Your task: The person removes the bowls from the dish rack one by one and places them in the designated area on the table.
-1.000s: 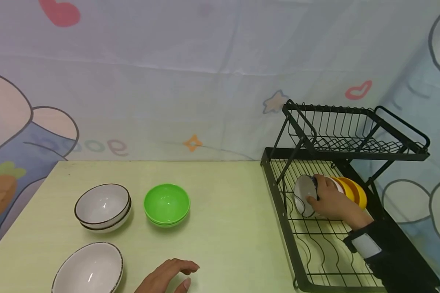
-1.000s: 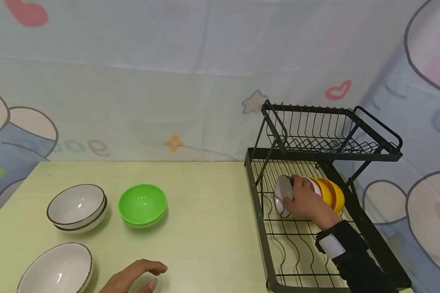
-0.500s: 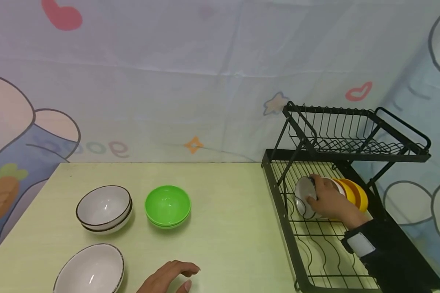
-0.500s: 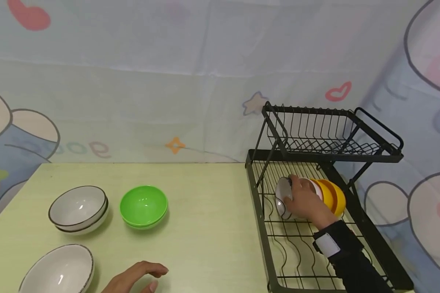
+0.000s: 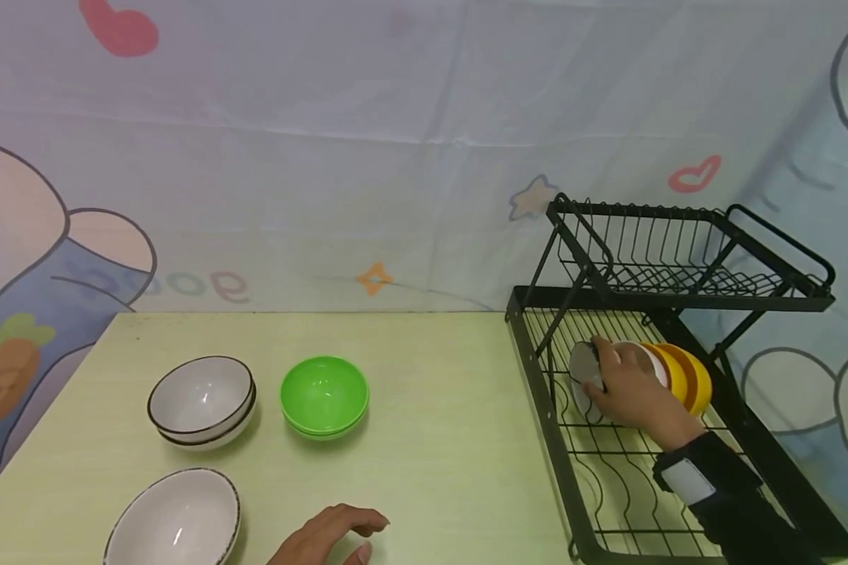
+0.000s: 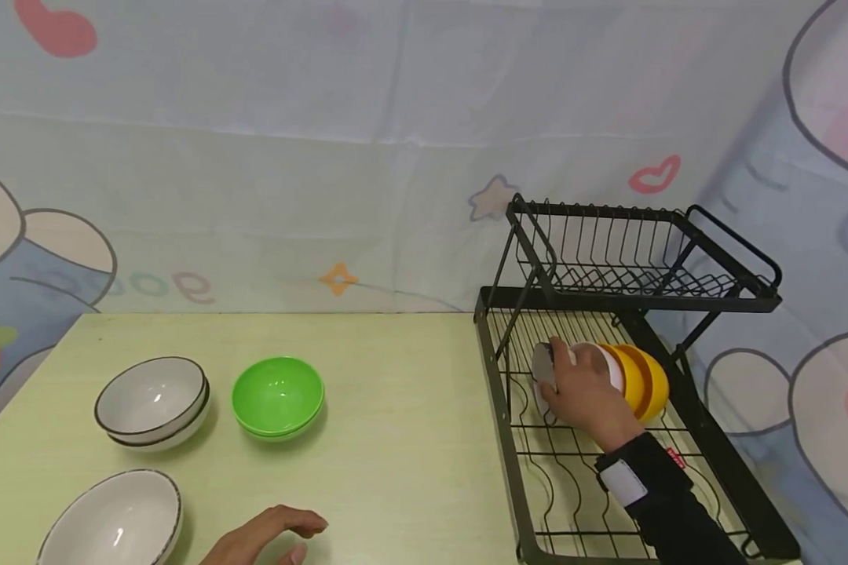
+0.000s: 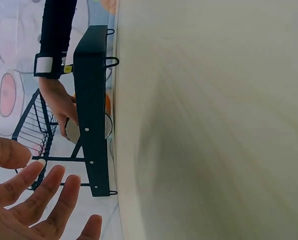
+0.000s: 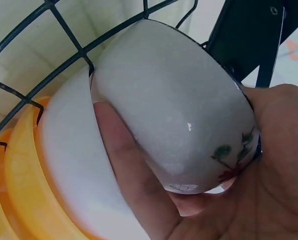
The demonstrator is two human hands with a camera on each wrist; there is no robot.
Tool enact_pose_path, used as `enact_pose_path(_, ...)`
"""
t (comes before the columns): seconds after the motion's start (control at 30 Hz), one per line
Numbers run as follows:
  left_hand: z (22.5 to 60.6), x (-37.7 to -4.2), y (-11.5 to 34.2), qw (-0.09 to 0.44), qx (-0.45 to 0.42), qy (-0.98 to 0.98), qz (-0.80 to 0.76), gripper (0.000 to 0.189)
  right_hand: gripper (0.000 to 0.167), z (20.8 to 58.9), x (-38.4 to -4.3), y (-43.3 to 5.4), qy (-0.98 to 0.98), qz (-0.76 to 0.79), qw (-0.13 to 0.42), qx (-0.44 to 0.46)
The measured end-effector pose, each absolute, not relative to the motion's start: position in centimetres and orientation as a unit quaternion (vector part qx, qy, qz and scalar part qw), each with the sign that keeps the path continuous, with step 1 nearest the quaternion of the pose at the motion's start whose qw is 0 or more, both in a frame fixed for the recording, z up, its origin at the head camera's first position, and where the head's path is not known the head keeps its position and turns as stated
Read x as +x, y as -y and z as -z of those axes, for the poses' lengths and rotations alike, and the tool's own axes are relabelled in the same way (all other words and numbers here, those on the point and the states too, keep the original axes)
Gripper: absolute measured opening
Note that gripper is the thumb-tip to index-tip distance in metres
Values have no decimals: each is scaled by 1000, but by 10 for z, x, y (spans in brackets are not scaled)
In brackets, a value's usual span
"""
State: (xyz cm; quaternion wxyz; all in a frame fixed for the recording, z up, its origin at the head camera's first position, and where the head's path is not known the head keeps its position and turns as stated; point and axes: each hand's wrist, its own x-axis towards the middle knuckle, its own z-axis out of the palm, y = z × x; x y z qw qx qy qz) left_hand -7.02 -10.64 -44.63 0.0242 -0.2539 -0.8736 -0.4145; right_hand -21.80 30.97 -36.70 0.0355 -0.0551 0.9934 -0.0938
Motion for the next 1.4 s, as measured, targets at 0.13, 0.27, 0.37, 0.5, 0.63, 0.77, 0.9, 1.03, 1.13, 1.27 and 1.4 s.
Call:
enact_pose_path(0.13, 445, -72, 108, -21, -247, 872, 421, 20, 81, 366, -218, -308, -995, 86, 34, -40)
enact_pose_path(0.27, 444, -71, 108, -4, -252, 874, 415, 19, 77, 369, -219, -308, -995, 85, 16, -38)
enact_pose_path(0.37, 443, -71, 108, 13, -254, 875, 412, 20, 74, 372, -220, -309, -996, 80, -15, -47)
enact_pose_path(0.5, 443, -70, 107, 21, -259, 872, 415, 20, 72, 374, -220, -309, -994, 60, -65, -58)
enact_pose_path(0.63, 444, -70, 107, 42, -266, 870, 413, 21, 66, 374, -219, -308, -992, 44, -100, -62)
enact_pose_path(0.77, 445, -71, 108, 59, -271, 870, 407, 22, 64, 374, -219, -305, -992, 30, -108, -58)
enact_pose_path(0.9, 443, -72, 108, 58, -273, 871, 405, 22, 64, 375, -219, -302, -991, 11, -114, -64)
enact_pose_path(1.03, 440, -72, 108, 46, -267, 874, 402, 22, 67, 375, -217, -301, -989, -12, -128, -75)
enact_pose_path(1.13, 439, -72, 108, 41, -264, 877, 400, 22, 70, 376, -215, -300, -987, -23, -140, -77)
enact_pose_path(1.27, 439, -71, 108, 36, -264, 876, 403, 22, 73, 377, -214, -298, -984, -32, -159, -72)
enact_pose_path(1.4, 441, -69, 108, 34, -265, 873, 407, 22, 75, 376, -212, -294, -983, -31, -169, -70)
